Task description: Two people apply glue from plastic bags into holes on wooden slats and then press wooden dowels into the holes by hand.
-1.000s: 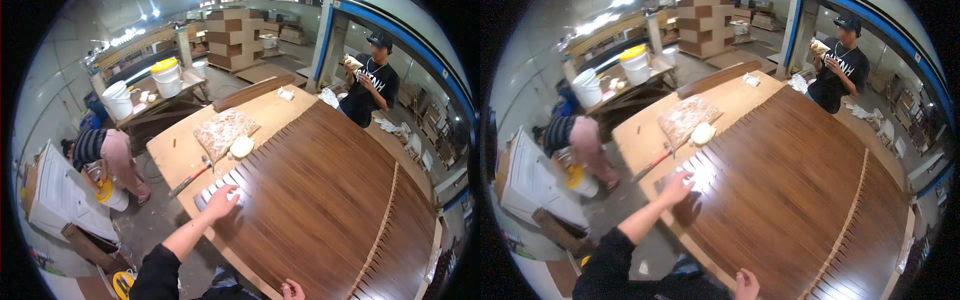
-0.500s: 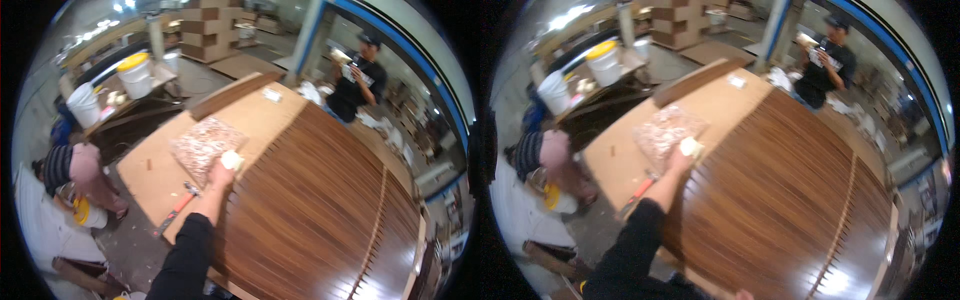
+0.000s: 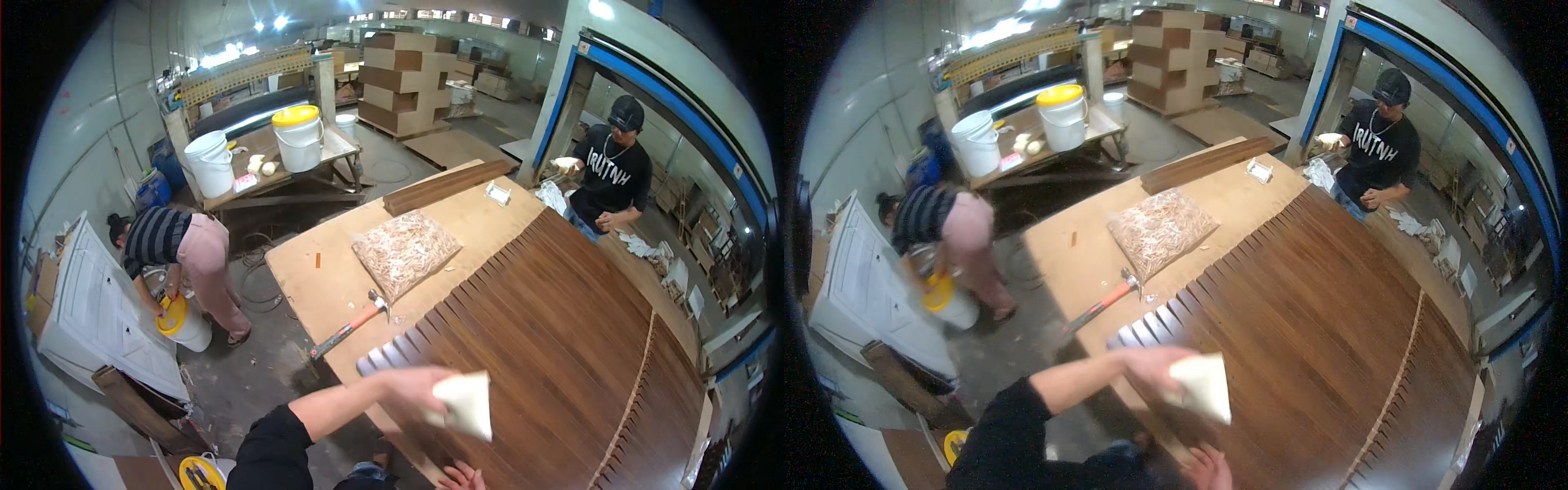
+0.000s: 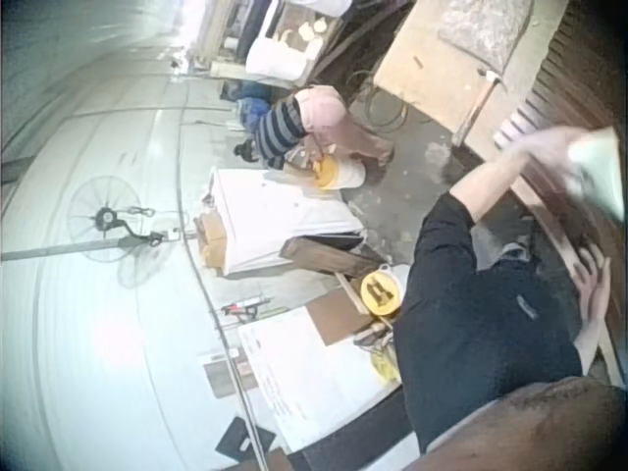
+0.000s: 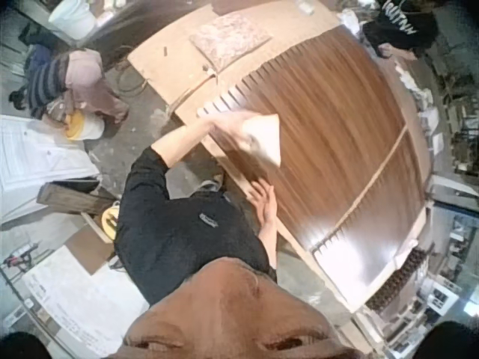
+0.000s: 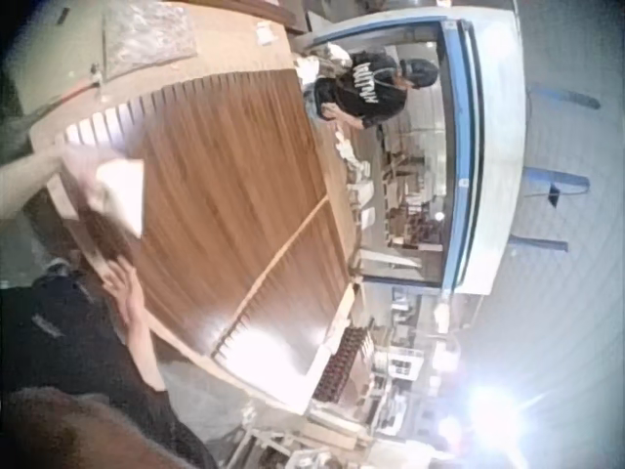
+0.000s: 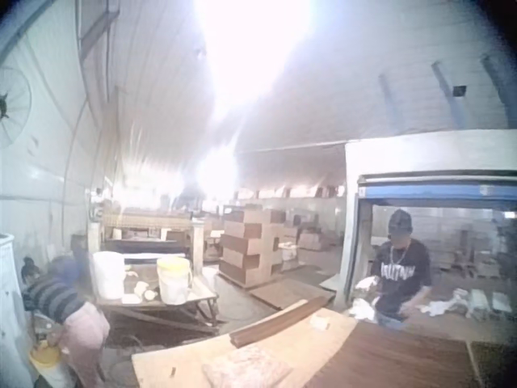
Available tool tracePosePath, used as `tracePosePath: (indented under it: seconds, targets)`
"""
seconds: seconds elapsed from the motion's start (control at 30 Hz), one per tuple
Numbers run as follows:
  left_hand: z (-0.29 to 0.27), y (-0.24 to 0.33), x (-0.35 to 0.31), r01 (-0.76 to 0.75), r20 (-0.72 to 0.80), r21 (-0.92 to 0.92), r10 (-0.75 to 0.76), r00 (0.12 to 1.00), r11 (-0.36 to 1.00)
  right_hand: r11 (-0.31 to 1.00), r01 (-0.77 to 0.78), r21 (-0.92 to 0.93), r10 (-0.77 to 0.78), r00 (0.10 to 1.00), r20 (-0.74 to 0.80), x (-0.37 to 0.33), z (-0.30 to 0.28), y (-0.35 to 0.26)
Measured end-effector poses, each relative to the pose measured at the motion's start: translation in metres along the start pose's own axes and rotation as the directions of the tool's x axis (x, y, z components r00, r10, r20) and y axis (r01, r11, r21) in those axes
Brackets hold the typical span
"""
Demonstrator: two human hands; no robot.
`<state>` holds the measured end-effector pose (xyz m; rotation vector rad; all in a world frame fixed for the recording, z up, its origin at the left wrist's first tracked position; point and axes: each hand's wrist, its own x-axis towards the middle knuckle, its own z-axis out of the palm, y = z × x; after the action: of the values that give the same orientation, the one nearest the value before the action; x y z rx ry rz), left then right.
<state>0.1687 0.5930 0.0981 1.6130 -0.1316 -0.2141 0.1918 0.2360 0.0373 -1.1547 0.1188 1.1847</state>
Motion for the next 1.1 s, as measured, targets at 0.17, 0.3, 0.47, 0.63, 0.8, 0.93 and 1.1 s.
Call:
tracePosePath:
  seconds: [0.17, 0.3, 0.47, 0.63, 0.8, 0.93, 1.1]
  targets:
    - [0.152, 0.027, 0.014, -0.017, 0.45, 0.03, 0.001, 0.893, 0.999, 0.989, 0.04, 0.14, -0.087, 0.933, 0.35, -0.057, 0.012, 0.02]
    - [0.229, 0.017, 0.029, -0.372, 0.262, 0.298, 0.299, 0.918, 0.879, 0.936, 0.019, 0.351, 0.03, 0.991, -0.133, -0.096, -0.067, 0.077]
    - [0.29, 0.017, 0.024, -0.002, 0.048, 0.299, -0.013, 0.999, 0.954, 0.395, 0.286, 0.873, -0.552, 0.834, -0.024, -0.152, -0.126, 0.118]
    - [0.381, 0.039, 0.035, -0.02, 0.243, 0.264, -0.047, 0.969, 0.964, 0.339, 0.731, 0.592, -0.584, 0.657, -0.477, -0.212, -0.171, 0.145]
    - [0.465, 0.069, 0.056, -0.351, 0.474, 0.389, 0.142, 0.869, 0.852, 0.26, 0.893, 0.368, -0.581, 0.449, -0.678, -0.264, -0.187, 0.158]
    - [0.493, 0.081, 0.069, -0.631, 0.602, 0.41, 0.325, 0.729, 0.658, 0.21, 0.941, 0.265, -0.543, 0.338, -0.769, -0.279, -0.176, 0.164]
    - [0.514, 0.08, 0.085, -0.803, 0.688, 0.367, 0.444, 0.574, 0.469, 0.176, 0.963, 0.202, -0.522, 0.265, -0.811, -0.279, -0.181, 0.176]
